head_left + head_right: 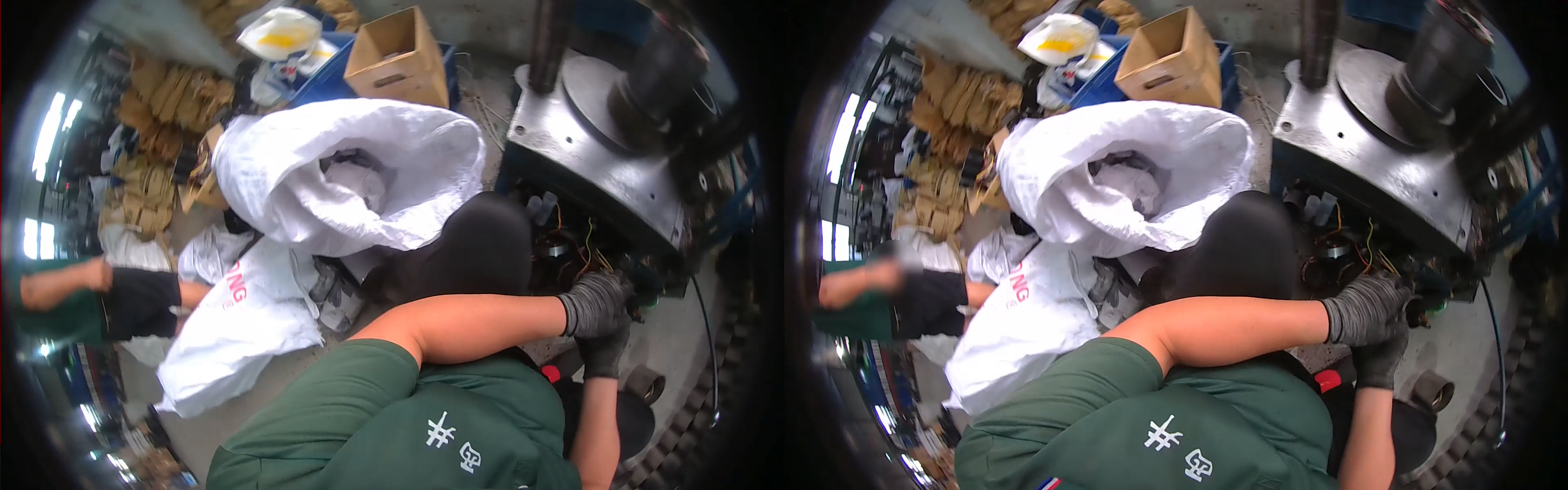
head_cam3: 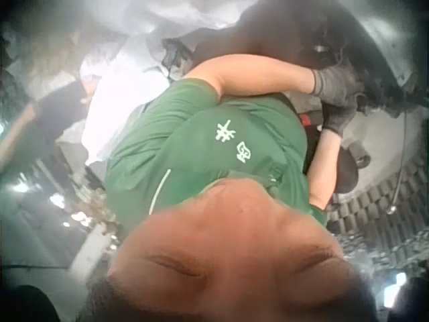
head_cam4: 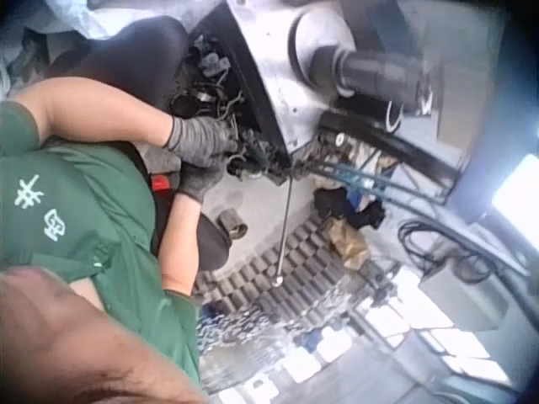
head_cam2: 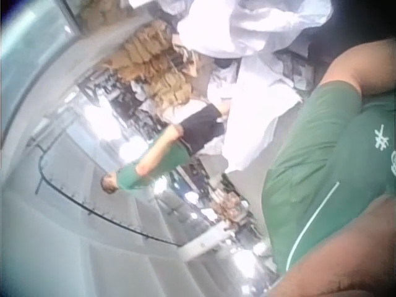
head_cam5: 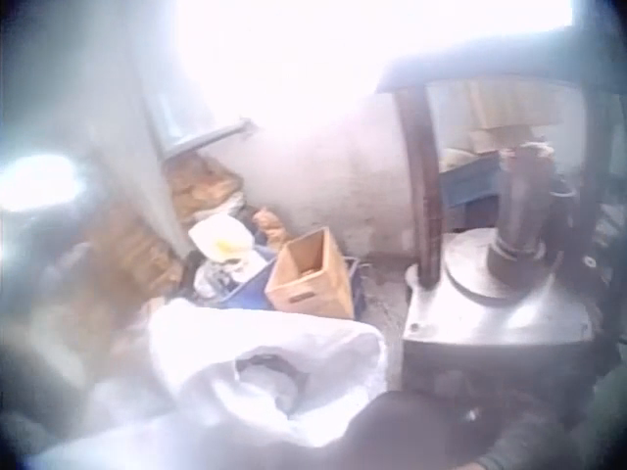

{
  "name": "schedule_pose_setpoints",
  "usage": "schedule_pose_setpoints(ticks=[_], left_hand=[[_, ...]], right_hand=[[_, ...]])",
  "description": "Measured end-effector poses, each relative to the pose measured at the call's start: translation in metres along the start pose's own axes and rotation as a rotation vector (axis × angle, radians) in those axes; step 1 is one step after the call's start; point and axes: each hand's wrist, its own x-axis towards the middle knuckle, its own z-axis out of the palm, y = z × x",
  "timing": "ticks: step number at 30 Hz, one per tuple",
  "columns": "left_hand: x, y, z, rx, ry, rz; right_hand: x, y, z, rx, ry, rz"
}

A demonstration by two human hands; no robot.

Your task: The person assembles electrical motor parts by placing a stator into a hydraulic press, retrieving metal sleeves from bags on the floor, and connecting wires on a motor assembly.

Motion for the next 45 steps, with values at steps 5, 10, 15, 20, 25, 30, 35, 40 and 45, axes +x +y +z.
schedule_pose_setpoints(ticks=[5,10,15,20,25,30,35,40,45], left_hand=[[-0.018,0.031,-0.089,-0.413,0.290,0.137],[-0.117,-0.035,-0.148,-0.852,0.791,0.134],[-0.237,-0.174,-0.078,-0.676,0.579,-0.692],[-0.279,-0.235,-0.032,-1.302,0.615,-1.193],[-0.225,-0.285,-0.016,-0.881,0.132,-0.887],[-0.108,-0.293,0.007,-0.471,0.004,-0.686],[-0.045,-0.400,0.106,0.078,0.504,-0.409],[0.005,-0.272,0.044,-0.014,0.498,-0.609],[0.001,-0.300,0.043,-0.014,0.466,-0.858]], right_hand=[[-0.021,-0.017,-0.030,-0.133,0.290,0.046],[-0.011,-0.028,-0.051,0.066,0.450,0.057],[-0.010,-0.022,-0.026,0.107,0.496,0.049],[-0.010,-0.019,-0.022,0.098,0.458,0.036],[-0.007,-0.015,-0.011,-0.009,0.433,0.024],[-0.021,-0.016,-0.020,-0.462,0.397,-0.118],[-0.016,-0.011,-0.019,-0.023,0.578,0.075],[-0.048,-0.018,-0.048,0.066,0.832,0.002],[-0.048,-0.019,-0.053,0.062,0.897,-0.022]])
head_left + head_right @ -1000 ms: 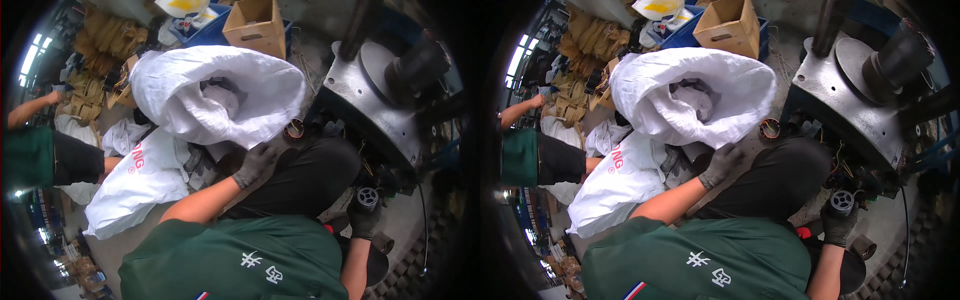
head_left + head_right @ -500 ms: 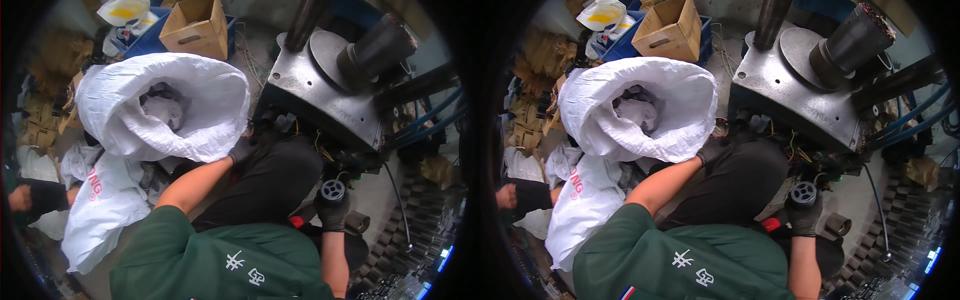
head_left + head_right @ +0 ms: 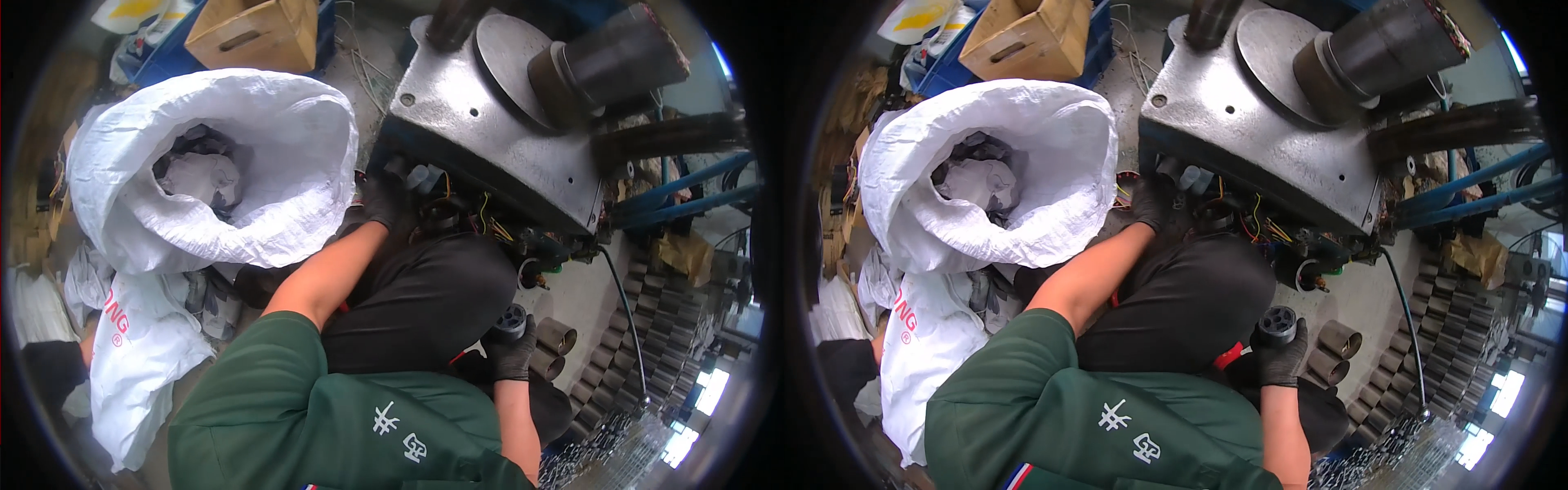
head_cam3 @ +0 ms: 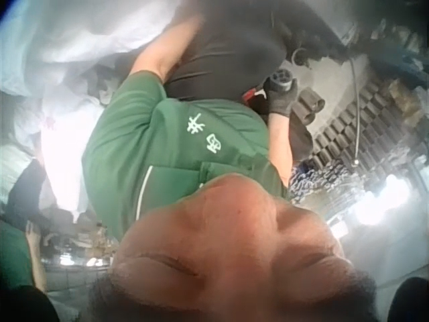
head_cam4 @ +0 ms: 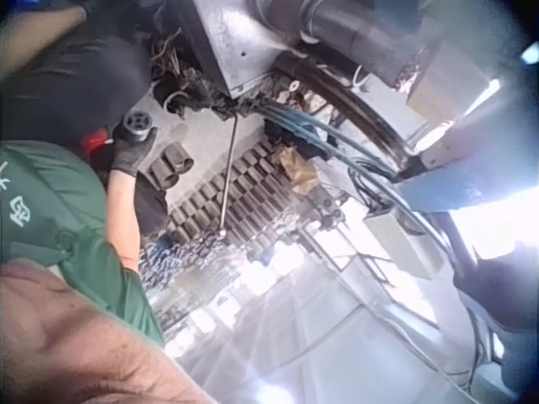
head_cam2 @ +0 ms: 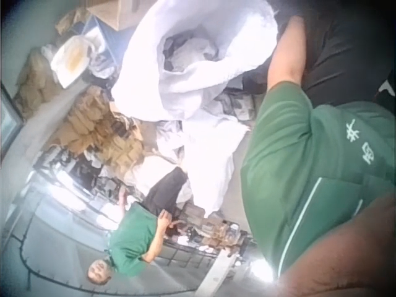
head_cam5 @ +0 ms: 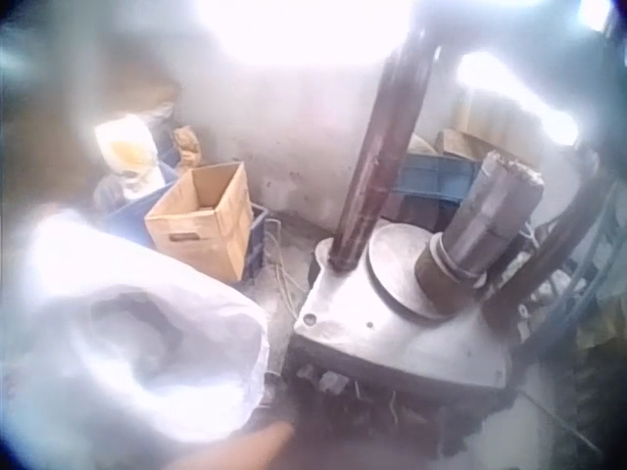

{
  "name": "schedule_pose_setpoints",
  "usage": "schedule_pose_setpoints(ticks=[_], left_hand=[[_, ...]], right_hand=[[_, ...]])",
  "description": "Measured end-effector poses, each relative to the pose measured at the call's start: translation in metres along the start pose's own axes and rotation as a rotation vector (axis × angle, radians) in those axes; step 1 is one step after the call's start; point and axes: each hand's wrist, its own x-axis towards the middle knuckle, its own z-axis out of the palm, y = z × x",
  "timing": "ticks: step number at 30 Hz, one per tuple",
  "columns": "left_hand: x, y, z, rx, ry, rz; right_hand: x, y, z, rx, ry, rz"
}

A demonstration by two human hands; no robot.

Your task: The person assembles electrical motor parts by placing a stator into a hydraulic press, retrieving metal sleeves from bags on the floor, and connecting wires on a motor assembly.

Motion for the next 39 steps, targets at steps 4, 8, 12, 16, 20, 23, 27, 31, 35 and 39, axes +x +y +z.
schedule_pose_setpoints(ticks=[4,8,12,16,20,23,27,31,35,39], left_hand=[[0.017,-0.054,0.030,0.260,-0.028,0.169],[0.019,-0.075,0.055,0.268,0.027,0.431],[0.024,-0.050,0.056,-0.157,0.007,0.391],[0.030,-0.009,0.032,-0.847,-0.077,-0.019],[0.053,-0.030,0.057,-0.367,0.009,0.120],[0.075,-0.093,0.082,-1.237,-0.317,-0.555],[0.035,-0.032,0.058,-0.735,-0.288,-0.349],[0.028,-0.100,0.098,-1.324,-0.264,-0.325],[-0.010,-0.118,0.078,-1.276,-0.448,-0.493],[-0.064,-0.103,-0.013,-0.752,-0.562,-0.229]], right_hand=[[-0.003,0.002,0.009,-0.035,-0.046,0.022],[-0.009,0.009,0.025,-0.003,-0.058,0.014],[-0.003,0.008,0.015,-0.032,-0.067,0.012],[-0.009,0.009,0.015,-0.041,-0.066,0.014],[0.003,0.003,0.005,0.020,-0.088,0.029],[0.012,0.004,0.010,-0.055,-0.087,0.059],[0.005,0.001,-0.002,-0.020,-0.039,0.002],[-0.002,0.006,0.026,-0.082,-0.033,0.035],[-0.008,0.004,0.025,-0.088,-0.010,0.020],[-0.018,0.003,0.027,-0.024,-0.154,0.003]])
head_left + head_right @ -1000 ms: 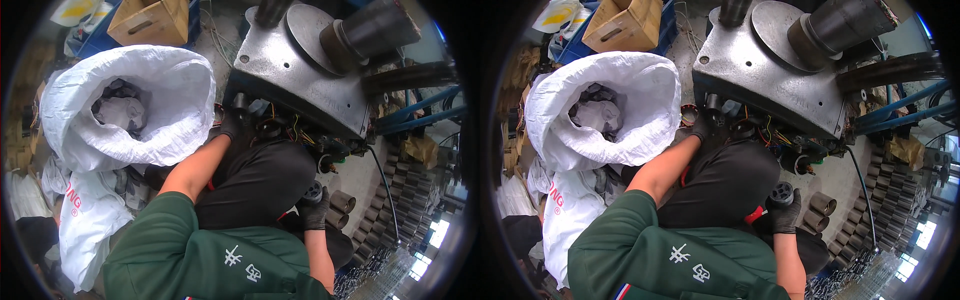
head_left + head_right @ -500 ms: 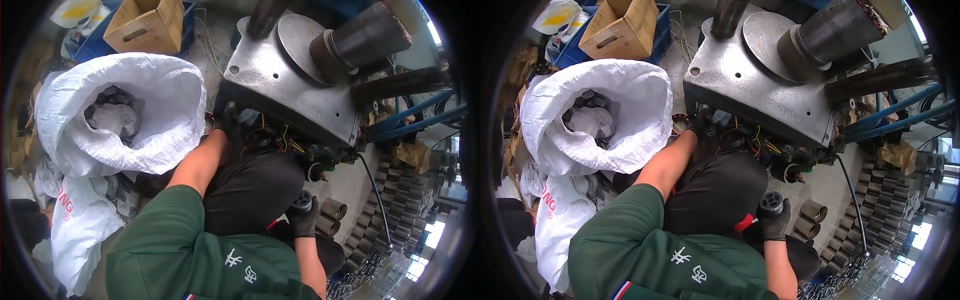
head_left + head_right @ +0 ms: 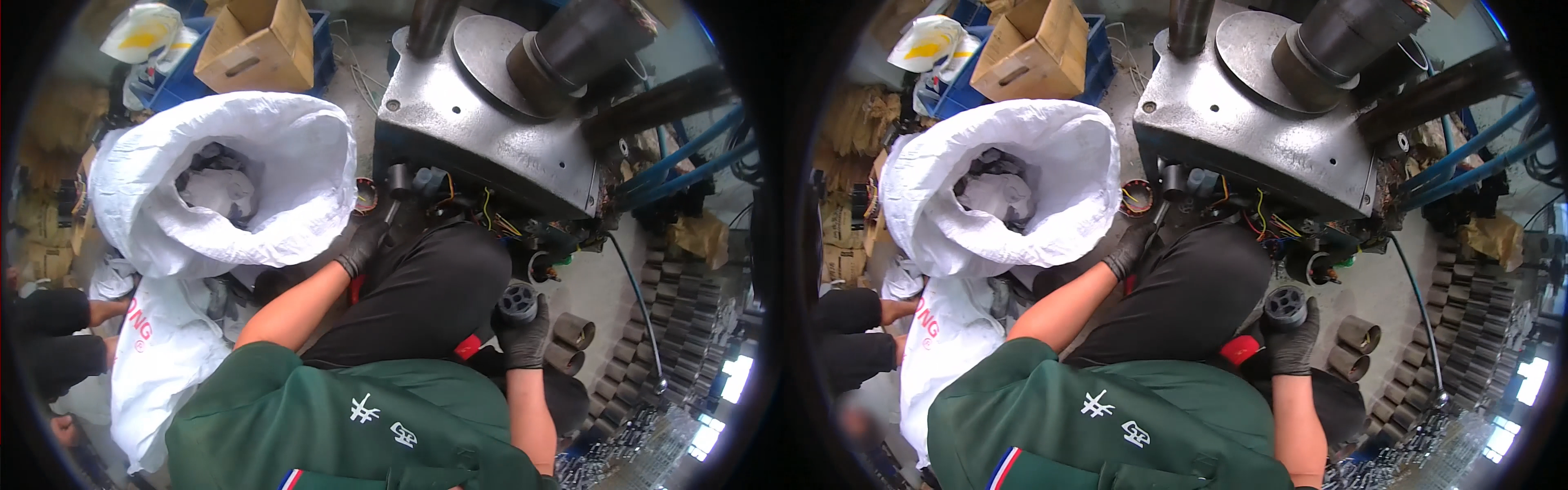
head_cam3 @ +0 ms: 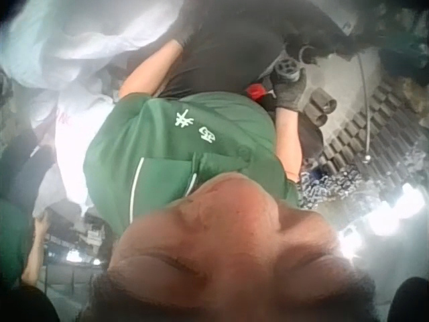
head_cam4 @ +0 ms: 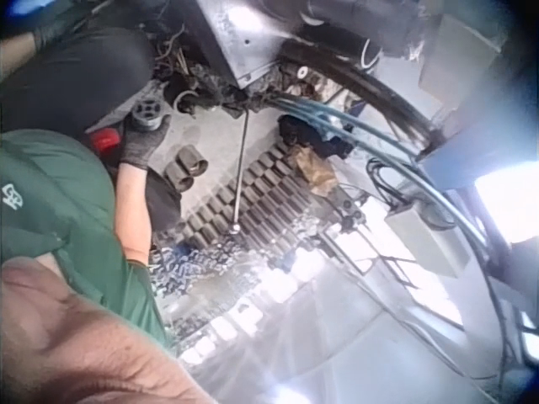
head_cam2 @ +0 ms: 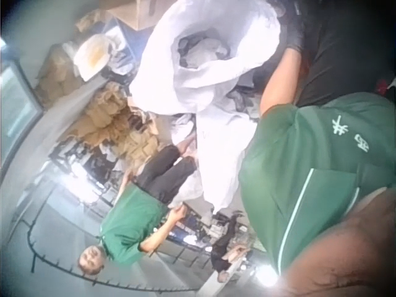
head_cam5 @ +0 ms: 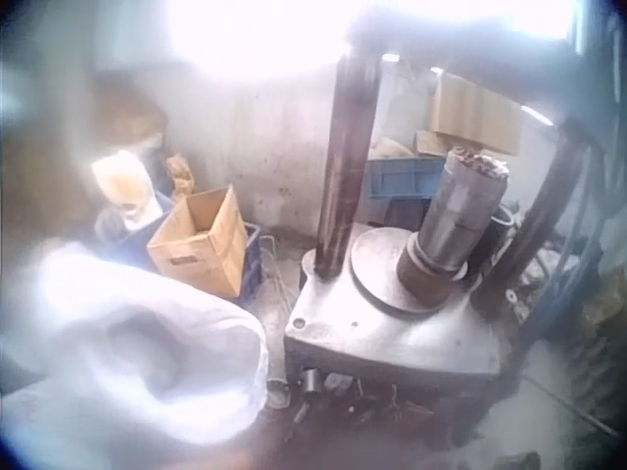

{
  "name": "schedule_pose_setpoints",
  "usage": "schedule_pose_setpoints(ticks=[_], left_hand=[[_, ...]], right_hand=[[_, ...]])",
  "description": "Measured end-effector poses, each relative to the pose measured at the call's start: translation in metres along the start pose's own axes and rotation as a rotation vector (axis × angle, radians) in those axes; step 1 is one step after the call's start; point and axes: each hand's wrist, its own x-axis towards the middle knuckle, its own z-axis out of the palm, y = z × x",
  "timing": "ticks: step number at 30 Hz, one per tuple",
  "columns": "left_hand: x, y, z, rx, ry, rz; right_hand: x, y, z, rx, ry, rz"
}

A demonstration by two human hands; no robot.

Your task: The person assembles electrical motor parts by placing a stator into a hydraulic press, retrieving metal sleeves from bags on the floor, and connecting wires on a motor assembly.

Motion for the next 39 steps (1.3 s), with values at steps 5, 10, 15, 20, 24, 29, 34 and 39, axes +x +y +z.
schedule_pose_setpoints(ticks=[5,10,15,20,24,29,34,39], left_hand=[[-0.142,0.169,0.003,-0.091,-0.177,0.263],[-0.179,0.234,0.009,-0.077,-0.157,0.582],[-0.163,0.245,0.008,0.029,-0.079,0.453],[-0.036,0.099,-0.012,0.348,-0.013,0.047],[0.067,-0.021,-0.018,0.011,-0.057,0.298],[0.142,-0.010,0.027,1.444,-0.045,0.042],[0.132,0.024,0.048,1.199,0.296,0.320],[0.145,0.069,0.046,1.142,0.279,0.205]], right_hand=[[-0.017,-0.001,0.024,-0.013,-0.123,-0.018],[-0.043,-0.002,0.046,0.006,-0.360,-0.026],[-0.060,-0.006,0.058,-0.016,-0.467,-0.021],[-0.052,-0.008,0.043,0.046,-0.351,-0.034],[-0.048,-0.014,0.026,0.070,-0.240,-0.065],[-0.030,-0.018,0.006,0.155,-0.071,-0.085],[-0.029,-0.014,0.010,0.129,-0.043,-0.080],[-0.013,-0.011,0.007,0.078,0.031,0.000]])
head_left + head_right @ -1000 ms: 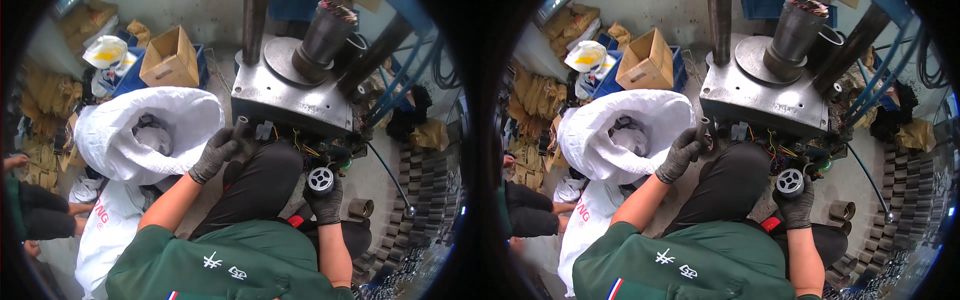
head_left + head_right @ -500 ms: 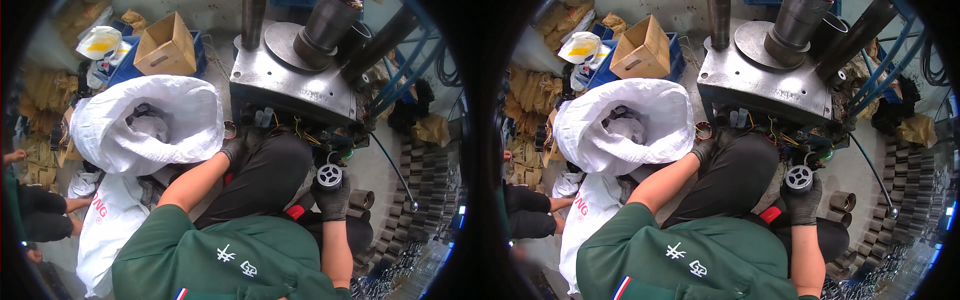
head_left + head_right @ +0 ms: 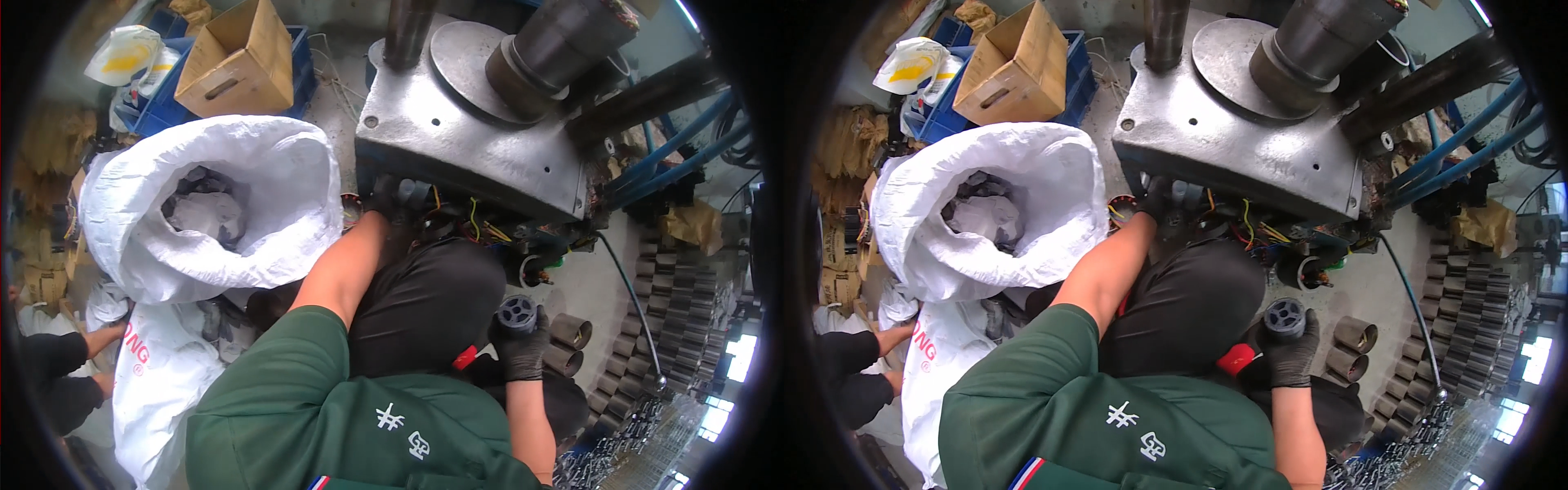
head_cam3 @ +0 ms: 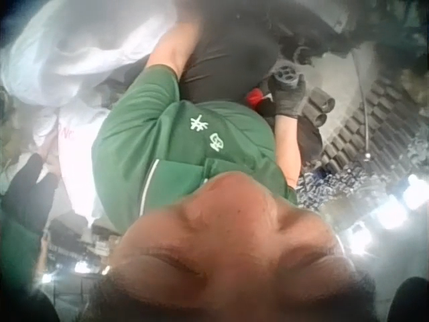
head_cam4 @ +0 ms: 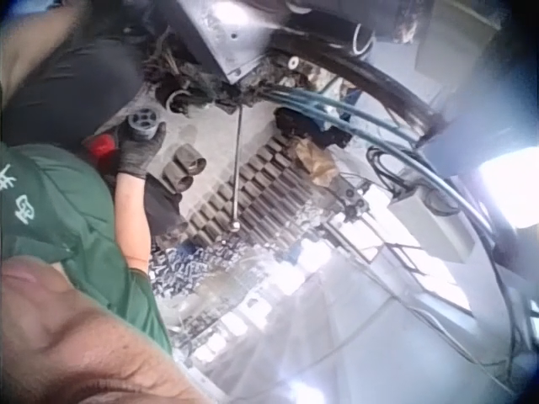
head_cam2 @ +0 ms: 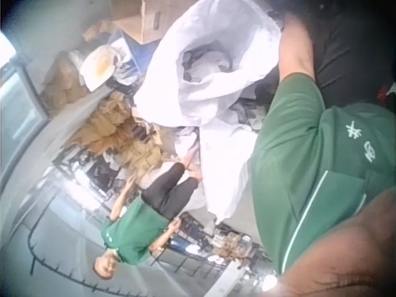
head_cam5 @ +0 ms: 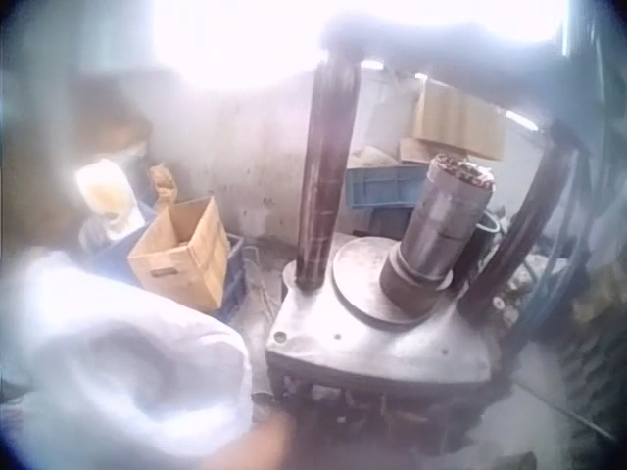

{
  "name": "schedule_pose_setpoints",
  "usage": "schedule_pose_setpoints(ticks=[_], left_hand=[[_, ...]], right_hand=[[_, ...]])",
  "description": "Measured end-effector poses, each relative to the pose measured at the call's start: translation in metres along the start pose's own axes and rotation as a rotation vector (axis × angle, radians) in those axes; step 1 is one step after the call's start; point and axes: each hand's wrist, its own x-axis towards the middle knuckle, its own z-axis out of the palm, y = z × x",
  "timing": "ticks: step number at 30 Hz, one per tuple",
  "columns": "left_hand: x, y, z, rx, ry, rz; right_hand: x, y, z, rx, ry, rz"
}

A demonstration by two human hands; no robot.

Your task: The person assembles electrical motor parts by placing a stator into a hydraulic press, retrieving metal sleeves from bags on the floor, and connecting wires on a motor assembly.

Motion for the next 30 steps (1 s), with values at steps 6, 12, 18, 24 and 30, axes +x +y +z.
schedule_pose_setpoints(ticks=[6,12,18,24,30], left_hand=[[-0.010,-0.014,0.016,0.083,0.065,-0.072],[-0.085,-0.029,0.007,0.041,-0.068,0.016],[-0.130,-0.003,-0.039,-0.495,-0.265,-0.035],[-0.111,-0.043,0.010,-0.104,-0.144,0.097],[-0.099,-0.009,-0.039,0.033,-0.348,0.161]], right_hand=[[0.013,0.002,-0.002,0.002,0.001,0.016],[0.013,-0.001,-0.006,-0.031,-0.086,-0.013],[0.013,0.002,-0.008,-0.041,-0.018,0.016],[0.009,0.005,0.000,-0.061,0.008,0.015],[0.011,0.009,-0.003,-0.004,0.096,-0.003]])
